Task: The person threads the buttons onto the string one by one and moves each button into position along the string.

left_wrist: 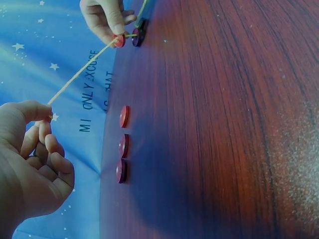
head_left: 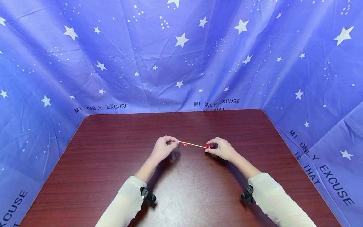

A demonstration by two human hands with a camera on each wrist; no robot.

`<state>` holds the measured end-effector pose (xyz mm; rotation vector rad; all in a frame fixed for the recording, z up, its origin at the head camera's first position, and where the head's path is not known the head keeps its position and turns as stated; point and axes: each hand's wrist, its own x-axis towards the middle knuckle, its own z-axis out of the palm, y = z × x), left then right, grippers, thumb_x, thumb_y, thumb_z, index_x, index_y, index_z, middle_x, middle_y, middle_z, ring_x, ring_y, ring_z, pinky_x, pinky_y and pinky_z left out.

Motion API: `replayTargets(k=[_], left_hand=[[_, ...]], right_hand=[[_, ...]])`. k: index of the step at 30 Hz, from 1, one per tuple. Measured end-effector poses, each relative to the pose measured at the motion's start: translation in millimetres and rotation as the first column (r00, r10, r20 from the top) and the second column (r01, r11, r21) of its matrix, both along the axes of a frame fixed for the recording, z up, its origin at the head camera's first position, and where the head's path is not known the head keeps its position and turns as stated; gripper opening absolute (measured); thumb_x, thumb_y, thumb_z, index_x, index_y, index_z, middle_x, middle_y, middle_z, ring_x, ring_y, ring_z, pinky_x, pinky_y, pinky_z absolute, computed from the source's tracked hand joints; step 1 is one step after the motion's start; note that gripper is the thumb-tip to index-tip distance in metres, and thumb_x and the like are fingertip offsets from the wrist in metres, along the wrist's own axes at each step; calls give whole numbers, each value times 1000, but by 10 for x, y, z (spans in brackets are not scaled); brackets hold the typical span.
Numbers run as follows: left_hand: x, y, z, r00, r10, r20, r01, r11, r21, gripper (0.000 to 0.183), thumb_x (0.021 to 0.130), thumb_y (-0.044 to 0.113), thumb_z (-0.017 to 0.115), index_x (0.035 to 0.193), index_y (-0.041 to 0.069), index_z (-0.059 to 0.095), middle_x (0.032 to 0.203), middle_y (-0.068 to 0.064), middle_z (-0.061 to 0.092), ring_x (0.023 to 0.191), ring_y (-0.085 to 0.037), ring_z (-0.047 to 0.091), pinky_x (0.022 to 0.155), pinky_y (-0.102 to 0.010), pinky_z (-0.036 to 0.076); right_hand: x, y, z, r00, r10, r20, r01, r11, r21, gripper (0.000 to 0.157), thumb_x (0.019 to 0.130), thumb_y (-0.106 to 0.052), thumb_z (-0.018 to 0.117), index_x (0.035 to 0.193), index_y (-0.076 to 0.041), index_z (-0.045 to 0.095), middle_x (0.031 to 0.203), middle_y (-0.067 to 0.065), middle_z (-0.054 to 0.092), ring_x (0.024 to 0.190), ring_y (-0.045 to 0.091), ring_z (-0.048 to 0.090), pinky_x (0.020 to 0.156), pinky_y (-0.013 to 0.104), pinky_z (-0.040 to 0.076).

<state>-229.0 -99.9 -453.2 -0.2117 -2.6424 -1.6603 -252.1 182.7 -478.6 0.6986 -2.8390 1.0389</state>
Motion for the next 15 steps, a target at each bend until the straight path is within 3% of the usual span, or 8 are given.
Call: replayTargets(k=[8,15], left_hand=[[1,-12,-6,1000,-2,5,3,1000,-10,6,82,15,67,83,11,70,80,-7,71,63,-7,52,58,-18,42],[23,-8,-12,1000,-1,-4,1,1000,-23,6,81,15,67,82,10,70,73,0,66,62,-6,51,57,-19,42]], right_hand=[[-1,36,-42,999,0,-46,2,998,60,27,72,-25,80,92,-9,70,84,0,63,72,12,55,64,22,44],[11,20,-49,999,-11,-36,13,997,72,29,73,-27,79,95,-10,70,87,0,64,73,10,54,65,23,44]])
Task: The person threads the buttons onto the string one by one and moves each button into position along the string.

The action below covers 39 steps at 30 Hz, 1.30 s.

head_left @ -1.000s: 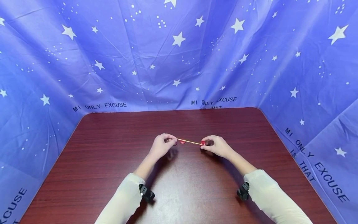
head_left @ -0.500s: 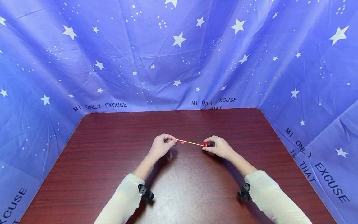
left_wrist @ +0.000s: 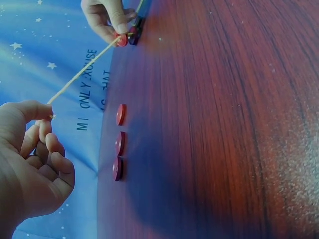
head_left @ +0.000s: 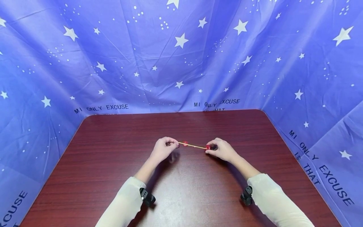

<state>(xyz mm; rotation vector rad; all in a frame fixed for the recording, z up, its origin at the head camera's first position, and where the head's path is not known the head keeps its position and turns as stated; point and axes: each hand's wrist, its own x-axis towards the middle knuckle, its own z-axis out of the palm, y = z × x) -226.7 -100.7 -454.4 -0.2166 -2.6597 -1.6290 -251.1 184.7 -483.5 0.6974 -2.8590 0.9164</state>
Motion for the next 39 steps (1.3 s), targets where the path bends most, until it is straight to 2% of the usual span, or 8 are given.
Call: replayTargets(k=[11,23,39], left_hand=[[-7,-4,-23,1000,7,22,-7,1000,-3,4,79,15,68,82,12,70,70,4,59,62,-8,49,57,-19,40],[3,-21,-21,1000,4,27,-4,1000,-10,4,80,15,68,82,12,71,69,4,61,62,-7,49,57,-19,40],[6,-30,-43,999,-26,23,26,1000,-5,7,82,16,69,82,9,71,64,7,51,59,-7,45,54,-17,37]], right_hand=[[-26,-40,-71,1000,-2,-18,3,1000,7,31,72,-31,80,96,-14,71,88,-3,63,81,10,58,76,31,49],[-22,-16,-73,1000,7,-18,-5,997,73,29,73,-33,78,95,-15,71,85,-4,58,74,8,50,65,24,42],[-19,-39,-57,1000,-10,10,8,992,128,33,73,-33,78,100,-15,73,84,-1,54,69,9,47,60,23,39]])
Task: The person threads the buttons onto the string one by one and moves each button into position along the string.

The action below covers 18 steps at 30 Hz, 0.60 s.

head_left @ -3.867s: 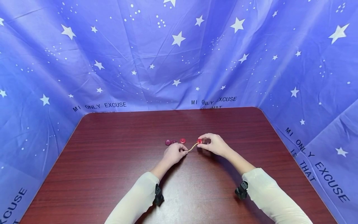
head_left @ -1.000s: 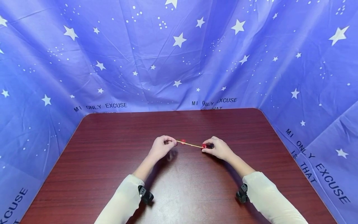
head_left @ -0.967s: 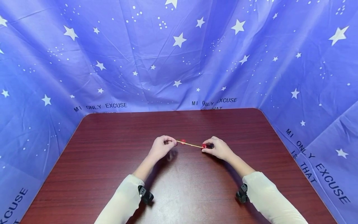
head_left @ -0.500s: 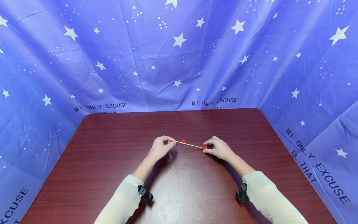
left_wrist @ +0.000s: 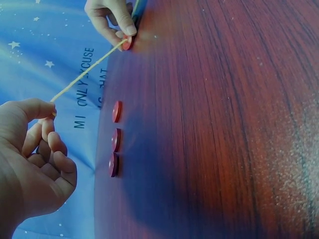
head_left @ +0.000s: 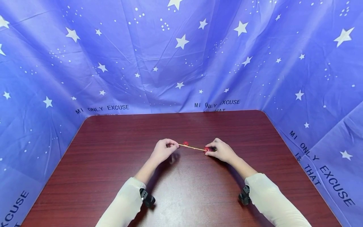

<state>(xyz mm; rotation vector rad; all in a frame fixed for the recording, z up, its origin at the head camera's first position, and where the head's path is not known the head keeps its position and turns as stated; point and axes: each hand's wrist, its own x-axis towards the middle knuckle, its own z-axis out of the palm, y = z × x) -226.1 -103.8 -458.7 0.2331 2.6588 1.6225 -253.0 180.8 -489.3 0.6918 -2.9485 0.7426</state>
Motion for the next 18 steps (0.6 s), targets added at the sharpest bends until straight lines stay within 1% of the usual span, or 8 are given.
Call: replayTargets(k=[8,12,15,18], left_hand=[[5,-1,-9,1000,-6,-17,6,1000,6,6,81,13,69,82,7,71,64,5,51,58,-6,45,53,-17,37],[8,-6,-2,1000,-8,-11,8,1000,9,8,81,14,69,83,7,71,64,6,50,58,-5,44,53,-17,36],[10,-7,1,1000,-5,-14,5,1000,7,9,81,14,68,83,6,71,63,7,49,58,-5,43,52,-17,36],[11,-5,5,1000,-1,-11,1,1000,6,8,81,14,69,83,7,71,63,8,48,58,-6,44,53,-17,36]], right_hand=[[-19,-18,-11,1000,-3,9,3,1000,7,36,73,-36,78,102,-16,73,86,-1,53,70,8,47,61,23,39],[-12,-26,9,1000,0,-21,-1,1000,-12,36,72,-34,79,101,-15,72,86,-1,55,70,9,48,61,24,41],[-9,-39,36,999,4,-39,-5,999,-33,35,72,-34,79,99,-14,71,87,-1,56,73,11,52,65,27,44],[-10,-60,64,999,6,-37,-8,999,-51,35,73,-35,78,99,-14,71,89,-1,58,78,13,57,69,30,46]])
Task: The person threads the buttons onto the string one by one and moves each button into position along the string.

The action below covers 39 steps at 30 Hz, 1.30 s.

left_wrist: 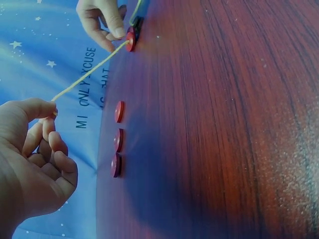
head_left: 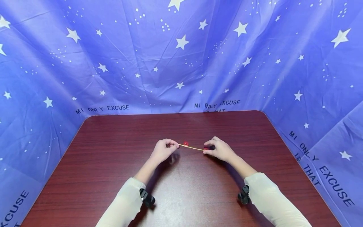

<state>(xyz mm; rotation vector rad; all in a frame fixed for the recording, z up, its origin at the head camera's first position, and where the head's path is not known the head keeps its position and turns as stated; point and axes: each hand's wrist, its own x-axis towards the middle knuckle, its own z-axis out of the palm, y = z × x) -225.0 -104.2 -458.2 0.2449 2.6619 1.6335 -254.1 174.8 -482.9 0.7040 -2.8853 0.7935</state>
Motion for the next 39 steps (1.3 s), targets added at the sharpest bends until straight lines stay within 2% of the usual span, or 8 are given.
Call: replayTargets(k=[4,12,19,22,30,34,39], left_hand=[[-4,8,4,1000,2,1,-2,1000,4,6,80,13,70,83,7,71,64,7,50,59,-7,45,54,-17,37],[-14,17,20,1000,-4,12,4,1000,15,5,80,13,70,82,8,71,64,6,51,59,-7,45,54,-17,36],[-13,33,39,1000,-11,9,11,1000,-3,7,81,14,69,83,8,71,64,6,50,60,-7,45,54,-18,37],[-9,42,51,1000,-12,8,12,1000,-9,6,81,14,69,83,8,71,65,6,51,61,-8,46,56,-18,37],[-16,68,47,1000,-17,-1,17,999,-31,6,82,13,67,82,9,71,66,7,50,63,-8,46,57,-18,38],[-6,81,55,1000,-17,1,18,999,-50,6,82,13,67,83,9,71,68,6,51,64,-8,46,58,-18,38],[-5,103,69,999,-36,-22,34,997,-70,6,82,14,67,84,10,71,71,5,54,65,-8,48,59,-18,39]], right_hand=[[-8,-26,32,1000,4,6,-4,1000,-19,34,74,-34,77,100,-13,70,90,0,60,82,15,60,73,32,47],[3,-91,119,999,9,45,-5,996,-88,33,74,-31,77,100,-11,70,90,3,62,76,18,57,67,27,44],[12,-143,148,999,19,51,-14,994,-109,33,75,-31,77,101,-12,71,90,1,62,68,8,52,63,22,43],[12,-167,170,998,34,54,-26,989,-148,32,76,-29,76,102,-10,70,90,4,63,67,7,53,62,21,43],[-14,-227,202,996,28,84,-7,971,-238,29,77,-25,76,101,-10,71,94,2,66,78,14,57,68,23,46],[3,-285,252,991,52,121,-17,961,-275,31,78,-25,75,103,-7,70,97,6,67,79,14,59,68,22,47],[21,-367,320,971,96,218,-16,939,-344,36,80,-26,74,107,-4,67,99,12,68,71,15,61,58,23,50]])
